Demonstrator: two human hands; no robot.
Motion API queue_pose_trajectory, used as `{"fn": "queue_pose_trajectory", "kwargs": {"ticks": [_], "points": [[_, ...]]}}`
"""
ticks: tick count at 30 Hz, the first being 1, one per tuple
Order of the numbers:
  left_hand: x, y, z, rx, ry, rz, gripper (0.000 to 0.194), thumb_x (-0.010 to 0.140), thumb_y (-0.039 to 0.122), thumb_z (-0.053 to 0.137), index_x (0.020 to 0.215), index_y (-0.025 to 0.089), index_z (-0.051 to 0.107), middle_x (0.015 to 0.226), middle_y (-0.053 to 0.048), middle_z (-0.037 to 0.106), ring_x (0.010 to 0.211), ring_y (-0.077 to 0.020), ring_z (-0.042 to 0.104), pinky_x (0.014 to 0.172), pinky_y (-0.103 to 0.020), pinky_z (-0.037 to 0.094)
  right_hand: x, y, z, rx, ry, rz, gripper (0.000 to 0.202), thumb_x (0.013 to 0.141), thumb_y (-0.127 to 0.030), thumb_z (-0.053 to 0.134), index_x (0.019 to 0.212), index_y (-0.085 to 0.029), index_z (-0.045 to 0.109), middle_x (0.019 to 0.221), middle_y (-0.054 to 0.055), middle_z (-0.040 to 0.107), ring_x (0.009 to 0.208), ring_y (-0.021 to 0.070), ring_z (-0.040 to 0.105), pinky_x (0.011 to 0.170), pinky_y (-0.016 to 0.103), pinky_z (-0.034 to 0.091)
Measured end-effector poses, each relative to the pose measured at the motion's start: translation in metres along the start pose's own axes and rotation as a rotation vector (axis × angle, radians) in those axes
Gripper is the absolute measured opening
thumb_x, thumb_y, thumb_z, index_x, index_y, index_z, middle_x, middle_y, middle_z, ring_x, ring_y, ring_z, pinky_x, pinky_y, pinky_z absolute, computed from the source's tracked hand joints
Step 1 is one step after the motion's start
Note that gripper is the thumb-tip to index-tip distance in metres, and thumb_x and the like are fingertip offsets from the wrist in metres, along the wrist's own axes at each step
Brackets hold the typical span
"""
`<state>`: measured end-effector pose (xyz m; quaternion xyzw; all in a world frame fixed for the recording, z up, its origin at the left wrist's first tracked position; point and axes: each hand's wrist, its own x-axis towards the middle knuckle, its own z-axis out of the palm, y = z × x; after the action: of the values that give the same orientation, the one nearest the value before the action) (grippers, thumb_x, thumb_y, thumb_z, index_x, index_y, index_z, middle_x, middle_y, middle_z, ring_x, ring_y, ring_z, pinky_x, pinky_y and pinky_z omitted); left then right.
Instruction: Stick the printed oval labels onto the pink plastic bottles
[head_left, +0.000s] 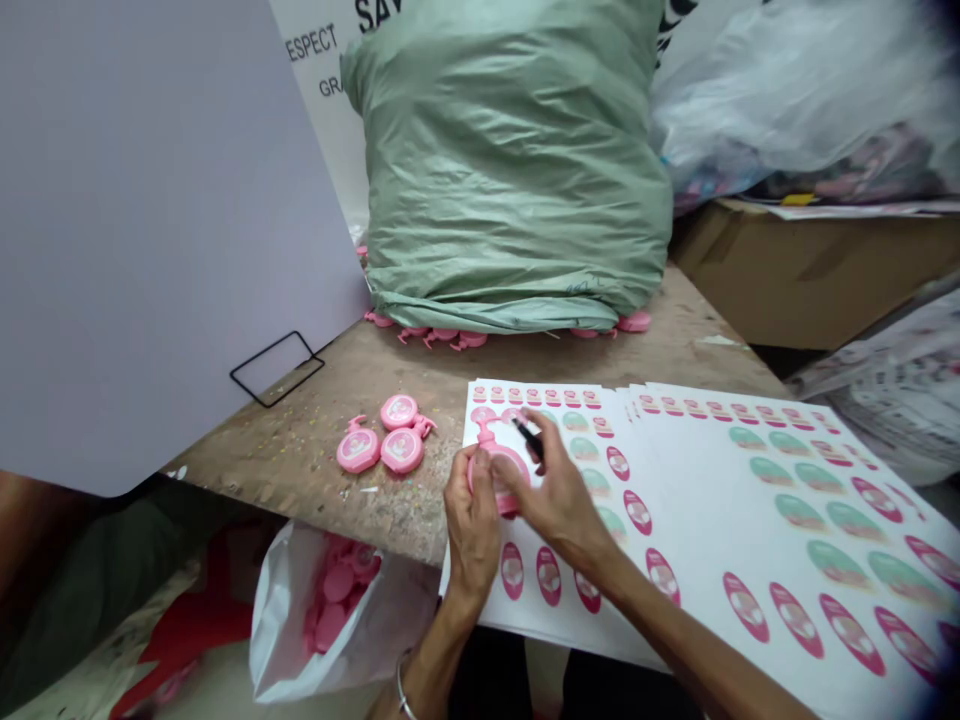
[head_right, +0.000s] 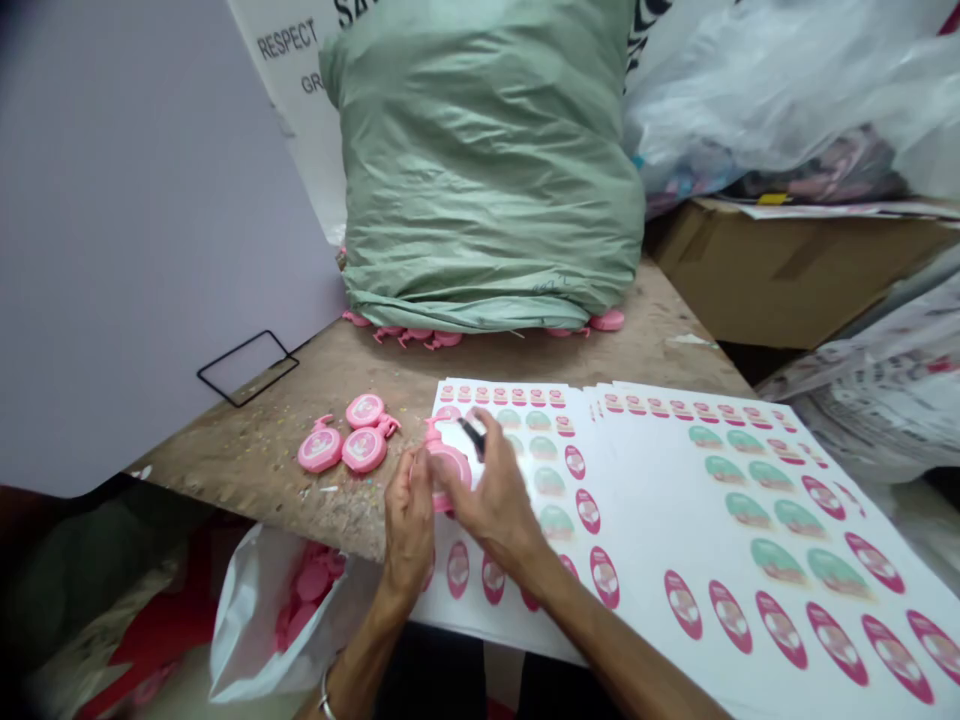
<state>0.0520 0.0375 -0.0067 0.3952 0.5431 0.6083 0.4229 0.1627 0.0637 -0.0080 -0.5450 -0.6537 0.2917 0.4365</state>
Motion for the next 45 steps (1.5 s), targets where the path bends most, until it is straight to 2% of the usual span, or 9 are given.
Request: {"fn": "queue_pose_trajectory", "kwargs": {"ticks": [5, 11, 16, 22, 26, 31, 38, 41, 45], "points": [[0.016, -0.007, -0.022, 0.105, 0.067, -0.057, 0.029, 0.090, 0.044, 0.048, 0.094, 0.020, 0.063, 0.067, 0.000, 0.058, 0.067, -0.0176, 0.057, 0.069, -0.027, 0.046, 0.019, 0.024, 0.003, -0.057, -0.022, 0.058, 0.062, 0.084, -0.054, 0.054, 0.132, -0.017, 0.040, 0.128, 0.016, 0.056, 0.114, 0.0262, 0.056, 0.092, 0.041, 0.047], [0.070, -0.025, -0.067, 0.658, 0.068, 0.187, 0.035, 0.090, 0.044, 0.046, 0.105, 0.019, 0.065, 0.092, -0.009, 0.068, 0.087, -0.0261, 0.061, 0.079, -0.037, 0.045, 0.110, 0.066, -0.014, -0.503, -0.176, -0.047, 0.029, 0.089, -0.038, 0.047, 0.105, -0.019, 0.062, 0.098, 0.008, 0.071, 0.090, 0.0233, 0.066, 0.078, 0.034, 0.049], [0.088, -0.031, -0.080, 1.076, 0.217, 0.538, 0.028, 0.089, 0.035, 0.051, 0.105, 0.018, 0.067, 0.107, -0.014, 0.062, 0.101, -0.0310, 0.056, 0.087, -0.048, 0.043, 0.196, 0.066, 0.033, -0.589, -0.281, -0.189, 0.037, 0.085, -0.021, 0.050, 0.120, -0.018, 0.059, 0.111, 0.012, 0.069, 0.100, 0.0255, 0.064, 0.084, 0.032, 0.046], [0.079, -0.028, -0.089, 0.986, 0.276, 0.774, 0.029, 0.087, 0.018, 0.054, 0.115, 0.019, 0.059, 0.117, -0.014, 0.054, 0.116, -0.0282, 0.050, 0.095, -0.045, 0.043, 0.246, 0.056, 0.084, -0.613, -0.417, -0.289, 0.029, 0.091, -0.030, 0.054, 0.118, -0.021, 0.059, 0.124, 0.010, 0.059, 0.106, 0.0210, 0.058, 0.093, 0.038, 0.046], [0.073, -0.017, -0.084, 0.849, 0.208, 0.779, 0.028, 0.086, 0.011, 0.053, 0.112, 0.019, 0.059, 0.111, -0.011, 0.058, 0.111, -0.0235, 0.055, 0.095, -0.040, 0.045, 0.233, 0.042, 0.084, -0.586, -0.428, -0.266, 0.021, 0.092, -0.027, 0.052, 0.105, -0.015, 0.062, 0.109, 0.010, 0.064, 0.101, 0.0214, 0.060, 0.088, 0.038, 0.046], [0.069, -0.010, -0.062, 0.811, 0.125, 0.710, 0.036, 0.086, 0.020, 0.058, 0.122, 0.019, 0.055, 0.120, -0.014, 0.056, 0.118, -0.0273, 0.051, 0.097, -0.045, 0.044, 0.159, 0.003, 0.046, -0.324, -0.339, -0.203, 0.022, 0.091, -0.032, 0.043, 0.095, -0.017, 0.059, 0.087, 0.006, 0.065, 0.078, 0.0162, 0.059, 0.069, 0.027, 0.042], [0.037, -0.010, -0.025, 0.753, -0.201, 0.637, 0.059, 0.082, 0.012, 0.052, 0.140, 0.016, 0.039, 0.133, -0.017, 0.052, 0.127, -0.0290, 0.045, 0.103, -0.045, 0.039, 0.072, -0.026, -0.010, 0.748, -0.608, 0.464, 0.042, 0.073, -0.049, 0.064, 0.062, -0.023, 0.033, 0.049, -0.012, 0.017, 0.046, 0.0059, 0.013, 0.044, 0.023, 0.018], [0.020, -0.006, -0.017, 0.578, -0.236, 0.481, 0.040, 0.084, 0.021, 0.054, 0.124, 0.015, 0.055, 0.118, -0.014, 0.063, 0.113, -0.0270, 0.056, 0.099, -0.042, 0.042, 0.060, -0.003, -0.034, 0.616, -0.553, 0.383, 0.044, 0.074, -0.057, 0.063, 0.065, -0.021, 0.040, 0.053, -0.009, 0.030, 0.049, 0.0066, 0.024, 0.047, 0.023, 0.023], [0.011, -0.004, -0.009, 0.168, -0.273, -0.041, 0.032, 0.084, 0.037, 0.059, 0.106, 0.015, 0.062, 0.100, -0.011, 0.068, 0.090, -0.0238, 0.065, 0.083, -0.038, 0.052, 0.049, 0.048, -0.073, 0.067, -0.106, 0.204, 0.045, 0.082, -0.064, 0.044, 0.073, -0.020, 0.048, 0.062, -0.002, 0.046, 0.057, 0.0118, 0.043, 0.054, 0.026, 0.034]]}}
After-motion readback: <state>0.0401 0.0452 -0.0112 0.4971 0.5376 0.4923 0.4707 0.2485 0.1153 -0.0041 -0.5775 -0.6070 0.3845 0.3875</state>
